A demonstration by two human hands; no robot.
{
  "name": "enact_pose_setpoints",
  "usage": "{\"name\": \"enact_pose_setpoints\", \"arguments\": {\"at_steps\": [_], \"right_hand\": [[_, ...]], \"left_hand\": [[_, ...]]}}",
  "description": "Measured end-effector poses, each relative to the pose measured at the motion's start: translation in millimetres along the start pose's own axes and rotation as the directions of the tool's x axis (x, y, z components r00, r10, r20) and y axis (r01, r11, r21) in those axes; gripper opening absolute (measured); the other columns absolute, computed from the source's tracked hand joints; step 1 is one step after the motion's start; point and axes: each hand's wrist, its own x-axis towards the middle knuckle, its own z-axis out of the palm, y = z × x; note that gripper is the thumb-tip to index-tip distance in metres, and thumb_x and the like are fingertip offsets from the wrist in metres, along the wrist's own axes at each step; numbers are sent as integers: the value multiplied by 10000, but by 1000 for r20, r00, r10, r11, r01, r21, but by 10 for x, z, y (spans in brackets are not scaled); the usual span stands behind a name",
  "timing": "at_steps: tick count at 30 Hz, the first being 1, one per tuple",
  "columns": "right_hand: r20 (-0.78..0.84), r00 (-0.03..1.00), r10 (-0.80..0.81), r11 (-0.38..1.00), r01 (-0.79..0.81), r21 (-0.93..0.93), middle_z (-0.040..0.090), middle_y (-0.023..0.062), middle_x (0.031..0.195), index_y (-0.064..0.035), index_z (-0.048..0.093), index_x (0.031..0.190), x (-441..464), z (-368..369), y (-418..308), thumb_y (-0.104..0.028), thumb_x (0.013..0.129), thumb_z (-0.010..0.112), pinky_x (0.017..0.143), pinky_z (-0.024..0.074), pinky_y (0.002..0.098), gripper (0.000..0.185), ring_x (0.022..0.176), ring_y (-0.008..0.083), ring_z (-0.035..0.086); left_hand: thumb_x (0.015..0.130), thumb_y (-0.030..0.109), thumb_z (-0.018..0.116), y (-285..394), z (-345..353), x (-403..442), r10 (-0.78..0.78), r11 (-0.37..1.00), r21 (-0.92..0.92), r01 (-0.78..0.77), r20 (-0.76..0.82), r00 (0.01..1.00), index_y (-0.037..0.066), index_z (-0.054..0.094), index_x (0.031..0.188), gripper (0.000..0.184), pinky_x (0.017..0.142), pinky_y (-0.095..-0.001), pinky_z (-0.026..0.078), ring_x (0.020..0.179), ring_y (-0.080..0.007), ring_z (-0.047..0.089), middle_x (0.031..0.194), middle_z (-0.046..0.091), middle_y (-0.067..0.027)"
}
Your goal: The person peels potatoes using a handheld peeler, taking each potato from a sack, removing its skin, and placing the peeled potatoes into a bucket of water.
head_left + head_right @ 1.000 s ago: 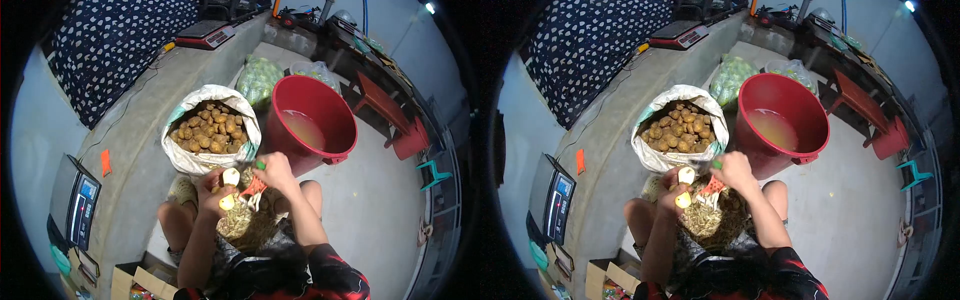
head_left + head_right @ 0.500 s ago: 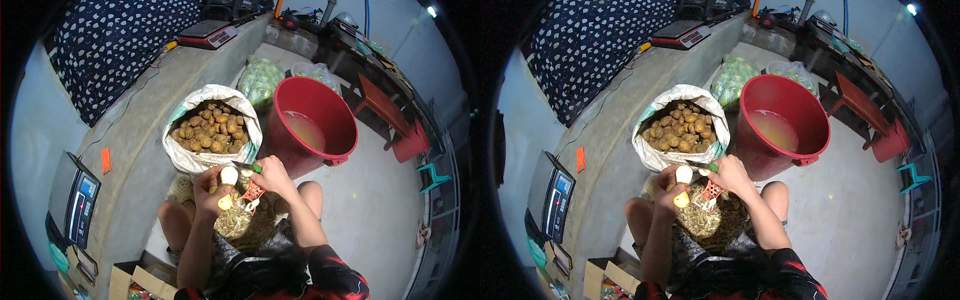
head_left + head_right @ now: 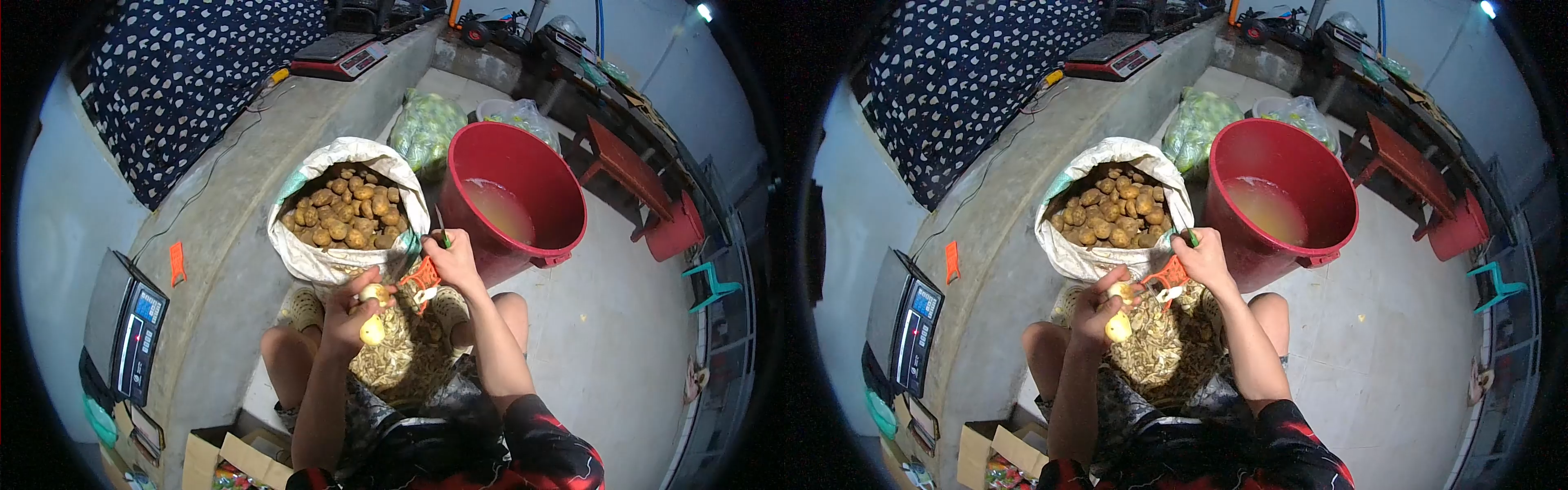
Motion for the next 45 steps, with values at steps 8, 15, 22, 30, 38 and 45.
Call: {"name": "enact_pose_setpoints", "arguments": {"at_steps": [8, 15, 22, 30, 38, 45], "right_hand": [[24, 1000, 6, 999, -5, -47, 374, -3, 466, 29, 479, 567, -5, 42, -15, -149, 803, 615, 436, 309, 312, 325, 471, 58, 358], [133, 989, -70, 981, 92, -169, 387, 71, 444, 50, 477, 565, 8, -19, -243, -160, 770, 630, 439, 358, 335, 331, 459, 77, 373], [132, 979, -157, 981, 170, -91, 333, 55, 465, 37, 472, 577, -66, -66, -444, -151, 752, 614, 438, 336, 328, 293, 462, 75, 358], [64, 974, -216, 975, 219, -42, 407, 108, 463, 48, 498, 586, -74, -95, -327, -150, 740, 634, 443, 341, 330, 285, 464, 78, 385], [-7, 913, -407, 903, 402, -150, 425, 127, 487, 12, 491, 568, -102, -95, -442, -51, 749, 641, 448, 351, 313, 244, 424, 163, 422], [-56, 928, -367, 929, 362, -82, 496, 128, 514, 16, 565, 614, -44, -100, -264, -26, 747, 672, 485, 390, 273, 176, 507, 52, 483]], "left_hand": [[798, -34, 675, -149, -121, 13, -5, 1000, -5, 5, 80, 997, -52, 575, 1123, 341, 835, -318, 530, 967, -212, 657, 1028, 656, -132], [751, -6, 753, 1, 19, -68, -82, 935, 350, 52, 73, 994, -30, 615, 1039, 321, 761, -263, 511, 860, -133, 650, 925, 682, -79], [769, -32, 693, -130, 13, -60, -212, 977, 22, 211, 153, 965, -35, 589, 1087, 333, 711, -271, 509, 812, -144, 630, 946, 655, -98], [817, 7, 633, -225, 33, -71, -212, 954, -181, 238, 154, 965, -29, 555, 1111, 306, 680, -284, 499, 797, -205, 620, 961, 633, -137], [838, -12, 590, -272, 42, -68, -231, 922, -277, 271, 170, 958, -31, 549, 1131, 297, 687, -291, 497, 813, -195, 607, 975, 625, -139], [821, 11, 631, -210, 84, -70, -246, 930, -237, 281, 167, 955, -36, 561, 1115, 305, 669, -275, 497, 752, -165, 590, 942, 628, -128]]}}
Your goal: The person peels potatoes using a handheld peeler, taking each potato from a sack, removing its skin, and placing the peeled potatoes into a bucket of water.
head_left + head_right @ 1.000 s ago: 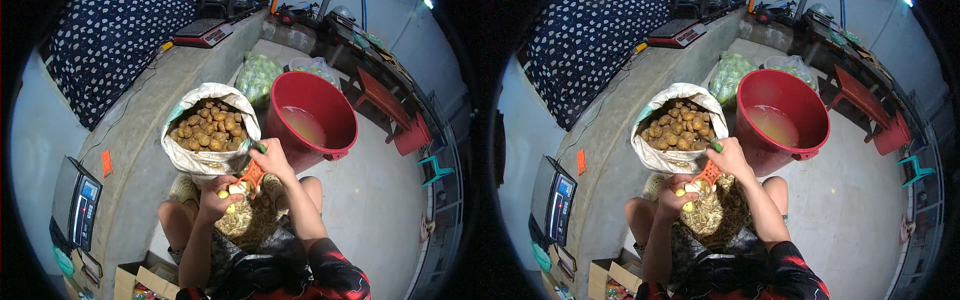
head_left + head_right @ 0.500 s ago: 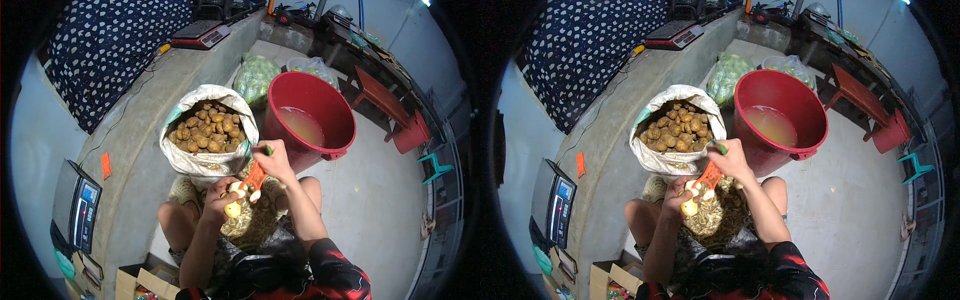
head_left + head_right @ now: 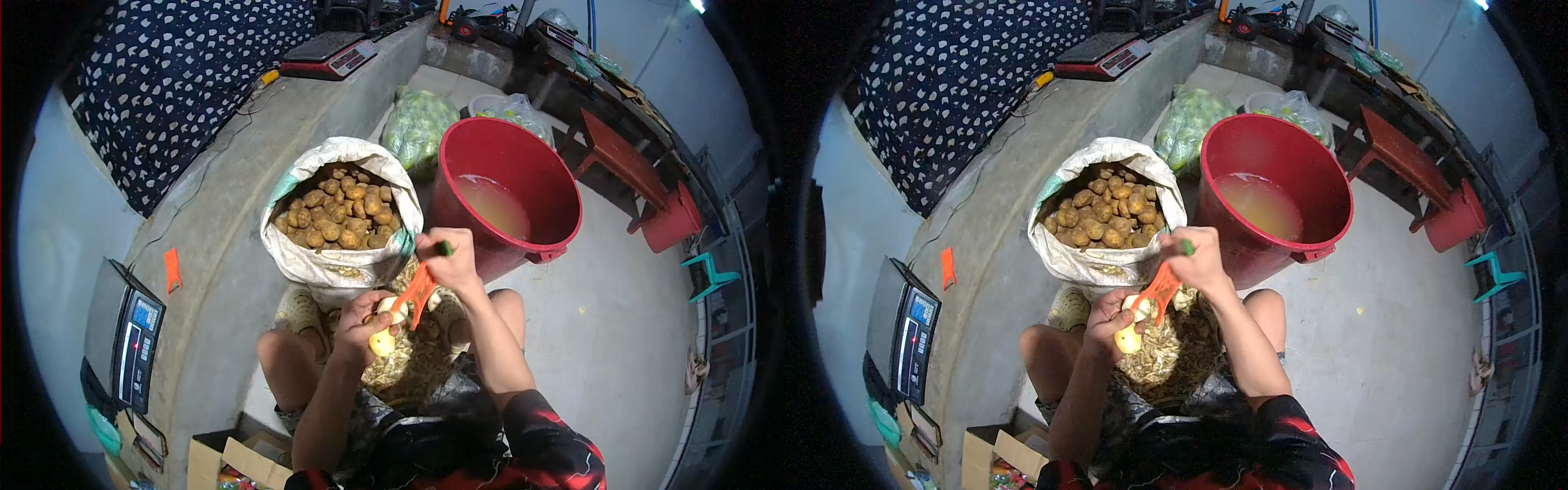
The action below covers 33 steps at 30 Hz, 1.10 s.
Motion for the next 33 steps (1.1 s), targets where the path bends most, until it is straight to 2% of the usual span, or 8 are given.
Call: {"name": "enact_pose_setpoints", "arguments": {"at_steps": [18, 19, 20, 23, 25, 27, 30, 33], "right_hand": [[223, 962, 157, 985, -136, -108, 342, 96, 501, 51, 488, 609, 46, -114, -110, -107, 725, 618, 457, 329, 311, 236, 495, 69, 347], [202, 949, 243, 964, -212, -160, 341, 97, 500, 51, 480, 607, 63, -109, -9, -112, 728, 613, 456, 330, 316, 244, 487, 73, 345], [147, 940, 309, 928, -265, -262, 426, 191, 497, 43, 544, 608, 73, -95, 206, -168, 710, 641, 478, 390, 377, 254, 431, 276, 384], [144, 930, 339, 938, -323, -124, 434, 184, 489, 39, 528, 600, 70, -121, 75, -167, 706, 645, 485, 398, 380, 259, 430, 285, 444], [153, 988, 32, 999, -29, -24, 355, 117, 490, 50, 448, 587, 18, -70, -108, -112, 738, 614, 451, 328, 333, 277, 494, 74, 353], [162, 987, 1, 990, 21, -139, 351, 104, 486, 51, 460, 593, 30, -88, -93, -105, 741, 626, 452, 331, 334, 272, 511, 60, 354], [52, 951, 305, 946, -297, -134, 510, 164, 525, 23, 542, 618, 68, -98, 150, -110, 679, 661, 486, 416, 338, 188, 458, 279, 528], [114, 993, -7, 995, 19, -99, 522, 162, 532, 16, 532, 606, 18, -98, -217, -107, 675, 664, 479, 411, 340, 193, 460, 278, 543]], "left_hand": [[795, -37, 684, 36, 51, -37, 112, 915, 395, -85, -47, 993, -49, 617, 1070, 284, 622, -261, 503, 678, -133, 605, 847, 654, -89], [801, -38, 671, 24, 39, -41, 107, 918, 389, -81, -46, 993, -48, 614, 1075, 280, 623, -262, 506, 676, -136, 605, 856, 652, -88], [808, -39, 658, 11, 29, -36, 104, 920, 384, -80, -41, 994, -48, 610, 1080, 276, 624, -263, 510, 674, -138, 606, 865, 651, -87], [828, -52, 622, -38, -32, -34, 5, 996, 92, -1, -45, 999, -40, 598, 1099, 272, 643, -264, 514, 710, -145, 608, 902, 645, -96], [838, -43, 608, -61, -32, 1, 5, 997, 80, -1, -46, 999, -33, 586, 1120, 283, 656, -267, 515, 740, -150, 609, 928, 641, -103], [847, -35, 594, -93, -49, -5, -3, 998, 68, 7, -53, 999, -27, 574, 1141, 295, 670, -269, 515, 770, -156, 610, 955, 637, -110], [874, 13, 570, -153, -141, 8, 8, 996, -94, -4, 40, 999, -43, 536, 1174, 307, 740, -299, 516, 840, -168, 609, 1025, 627, -121], [886, 109, 614, -155, -20, 12, 3, 999, -54, -7, -67, 998, -25, 563, 1159, 308, 698, -300, 474, 825, -193, 591, 1040, 636, -117]]}}
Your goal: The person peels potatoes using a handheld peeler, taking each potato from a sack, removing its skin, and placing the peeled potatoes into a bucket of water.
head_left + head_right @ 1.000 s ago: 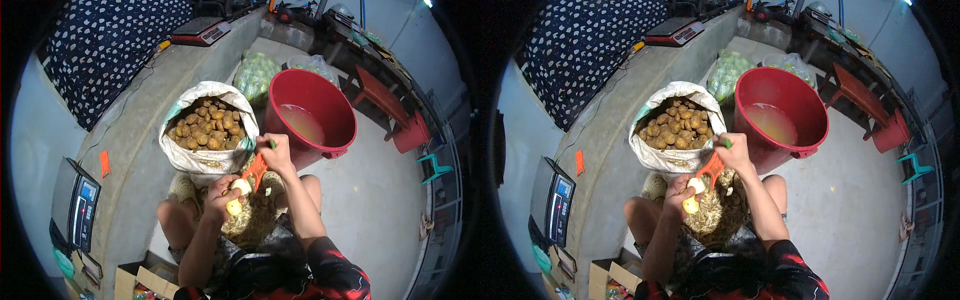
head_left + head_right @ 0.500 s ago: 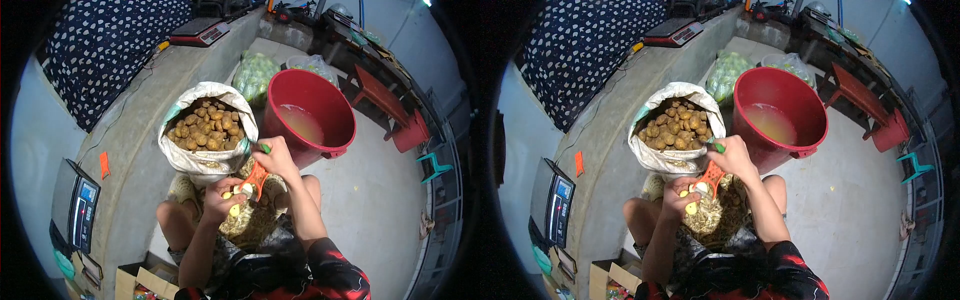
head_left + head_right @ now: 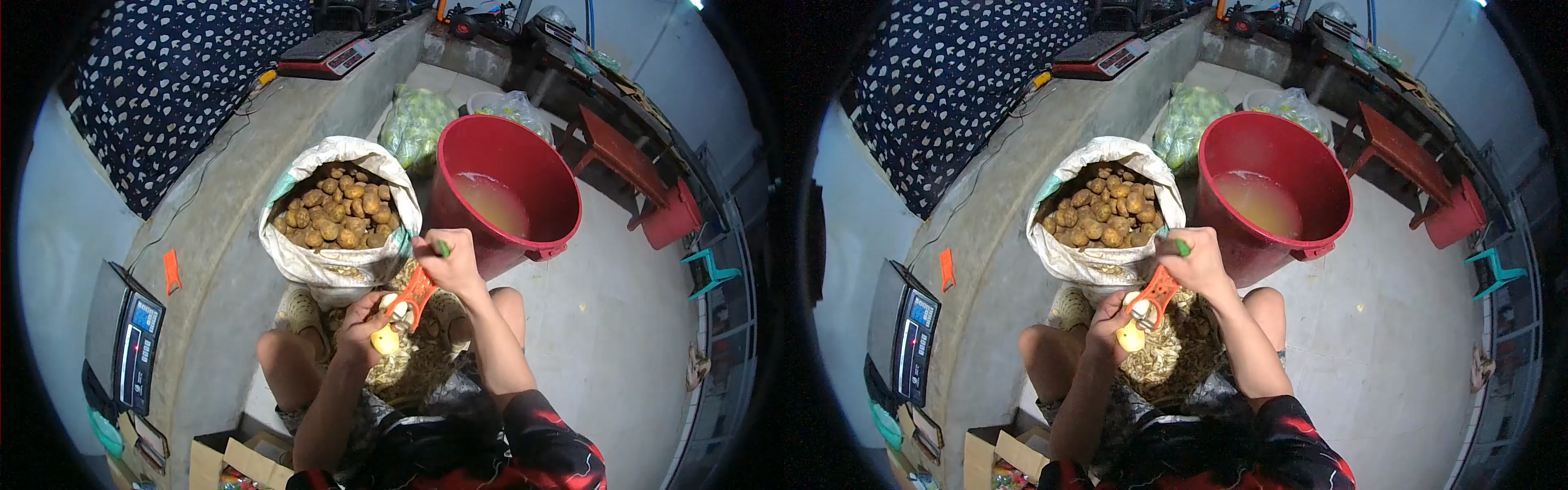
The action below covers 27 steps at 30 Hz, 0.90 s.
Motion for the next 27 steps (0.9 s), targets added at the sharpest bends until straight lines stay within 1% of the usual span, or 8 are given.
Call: {"name": "enact_pose_setpoints", "arguments": {"at_steps": [1, 4, 5, 9, 11, 16, 21, 27], "right_hand": [[-57, 995, -86, 995, 84, -45, 504, 176, 536, 20, 533, 616, -1, 29, 99, -108, 669, 666, 476, 407, 337, 192, 460, 290, 533], [-175, 965, 197, 977, -209, -53, 384, 147, 497, 33, 517, 614, 39, 44, 403, -127, 744, 659, 470, 370, 316, 250, 427, 160, 397], [-222, 952, 212, 977, -212, 24, 347, 107, 483, 39, 508, 610, 1, 36, 412, -133, 777, 653, 459, 335, 314, 281, 474, 91, 330], [-187, 966, 177, 984, -178, 13, 356, 83, 478, 34, 504, 596, -6, 6, 388, -124, 768, 649, 446, 319, 305, 275, 481, 62, 345], [-160, 963, 218, 976, -212, 57, 364, 74, 474, 30, 505, 592, -51, 46, 479, -119, 767, 642, 448, 320, 300, 268, 482, 57, 350], [-40, 950, 311, 933, -297, 203, 347, -1, 486, 19, 489, 591, -121, 109, 347, -110, 777, 619, 449, 299, 290, 261, 492, 43, 354], [-29, 944, 328, 928, -317, 193, 340, -30, 498, 6, 441, 572, -137, 236, 416, -143, 823, 631, 446, 272, 294, 348, 502, 45, 324], [10, 926, 378, 900, -370, 232, 355, -65, 502, -14, 433, 546, -95, 276, 358, -151, 835, 627, 439, 261, 285, 374, 500, 33, 340]], "left_hand": [[886, 109, 614, -9, -13, -2, 0, 1000, -3, 0, -1, 1000, -25, 563, 1159, 308, 698, -300, 474, 825, -193, 591, 1040, 636, -117], [907, 139, 599, 9, -137, 15, -16, 998, -55, 19, 61, 998, -47, 545, 1162, 321, 786, -306, 494, 854, -211, 585, 991, 620, -120], [910, 134, 600, -28, -228, 41, -2, 994, -111, 14, 101, 995, -52, 535, 1180, 334, 833, -315, 499, 898, -225, 589, 997, 619, -140], [919, 98, 585, 40, -71, 19, -27, 990, -140, 16, -78, 997, -34, 542, 1197, 310, 810, -324, 505, 918, -230, 592, 1014, 618, -138], [920, 44, 569, 68, -12, 10, 46, 985, -157, -69, -143, 989, 2, 549, 1218, 302, 791, -339, 515, 951, -230, 599, 1052, 616, -119], [900, -17, 566, 104, -75, 7, 87, 993, -80, -91, -50, 995, 54, 544, 1243, 351, 772, -342, 519, 981, -215, 600, 1096, 607, -97], [879, -61, 564, 72, -168, 37, 126, 989, -77, -127, -9, 992, 78, 557, 1196, 346, 749, -313, 514, 977, -201, 603, 1076, 605, -97], [813, -123, 644, 154, 18, -4, 207, 957, 228, -180, -99, 973, 21, 583, 1087, 315, 769, -295, 532, 893, -172, 625, 1007, 623, -81]]}}
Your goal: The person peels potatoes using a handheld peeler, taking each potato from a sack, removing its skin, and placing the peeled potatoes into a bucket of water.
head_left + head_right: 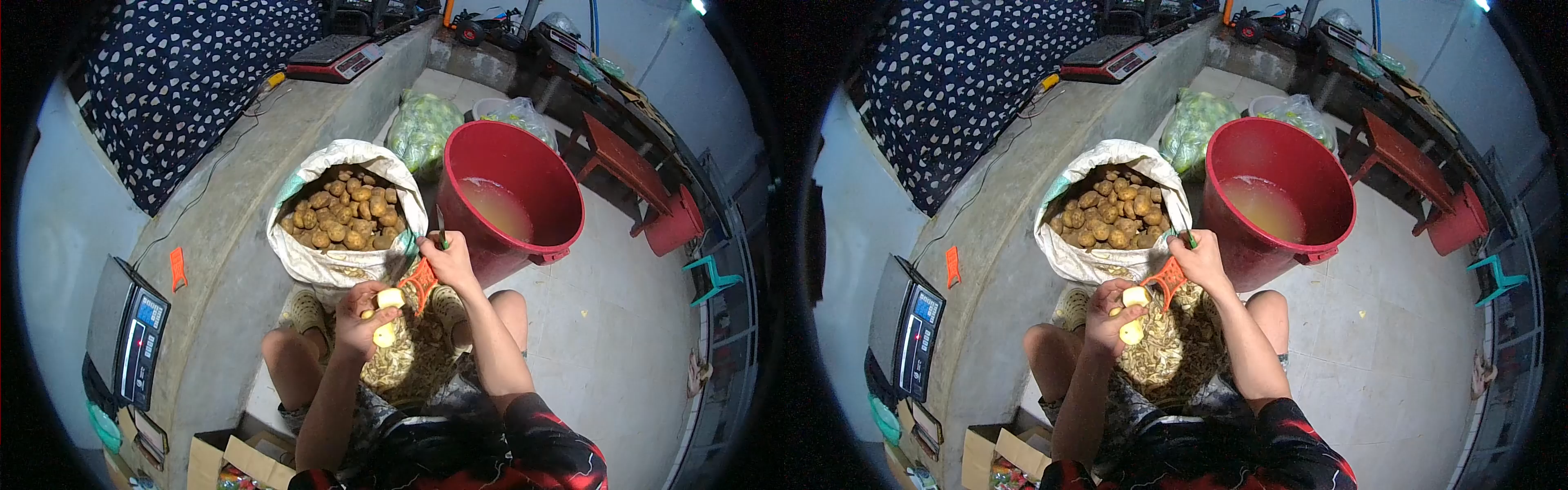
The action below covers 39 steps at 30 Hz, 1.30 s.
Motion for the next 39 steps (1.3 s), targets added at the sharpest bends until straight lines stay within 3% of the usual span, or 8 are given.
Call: {"name": "enact_pose_setpoints", "arguments": {"at_steps": [6, 17, 20, 25, 28, 31, 35, 39], "right_hand": [[25, 1000, 20, 998, -18, -55, 394, -58, 500, 2, 460, 547, 42, -19, -11, -152, 816, 616, 443, 294, 281, 346, 496, 35, 368], [-86, 996, 16, 989, -28, -145, 389, 16, 468, 24, 485, 572, 82, -66, 22, -139, 777, 627, 451, 322, 285, 298, 504, 41, 374], [38, 983, -181, 979, 183, -86, 422, 24, 457, 28, 513, 577, 9, -70, -101, -137, 778, 625, 437, 319, 295, 283, 484, 50, 374], [-125, 992, -12, 999, 8, -39, 413, 67, 470, 37, 490, 582, 49, -111, -90, -125, 766, 632, 456, 337, 300, 284, 488, 54, 391], [-71, 958, -277, 960, 273, -66, 501, 56, 491, 50, 507, 601, 17, -57, -74, -103, 763, 633, 471, 375, 309, 256, 501, 57, 452], [-117, 992, -45, 999, 46, 9, 476, 42, 503, 41, 557, 623, 107, -126, -44, -91, 744, 637, 474, 372, 265, 196, 535, 28, 442], [16, 971, -237, 962, 237, -136, 412, 21, 468, 34, 521, 577, 59, -106, -32, -114, 749, 631, 451, 327, 278, 252, 514, 31, 403], [-73, 997, -9, 992, -1, -129, 332, 8, 490, 34, 462, 582, 102, -168, -35, -114, 777, 625, 458, 298, 292, 295, 509, 46, 350]], "left_hand": [[781, -137, 664, -80, -63, -13, 137, 979, 133, -157, 148, 979, -1, 600, 1044, 303, 796, -304, 535, 918, -183, 639, 1016, 651, -105], [833, -69, 605, -126, -57, -19, -63, 990, -123, 71, 69, 996, 60, 568, 1121, 318, 703, -335, 538, 879, -212, 628, 1038, 642, -116], [850, -44, 600, -139, -40, -29, -73, 973, -212, 95, 110, 991, 64, 564, 1130, 302, 710, -344, 521, 883, -213, 613, 1037, 637, -108], [883, -2, 584, -131, -71, -24, -153, 954, -239, 182, 133, 979, 75, 554, 1154, 284, 713, -338, 518, 898, -222, 610, 1051, 629, -103], [866, -36, 585, -85, 45, -38, -164, 953, -243, 182, 91, 982, 17, 550, 1121, 262, 701, -316, 539, 857, -201, 622, 1013, 630, -120], [851, -67, 585, -55, 30, -58, -212, 952, -219, 214, 36, 977, 16, 562, 1103, 266, 697, -318, 543, 845, -200, 627, 1012, 633, -125], [809, -115, 614, -146, -6, -30, -119, 974, -176, 146, 152, 981, 10, 567, 1103, 323, 665, -316, 547, 774, -196, 629, 973, 644, -133], [800, -103, 644, -79, 2, -43, -116, 992, -31, 120, 101, 988, -12, 567, 1117, 338, 648, -300, 539, 730, -178, 627, 950, 646, -120]]}}
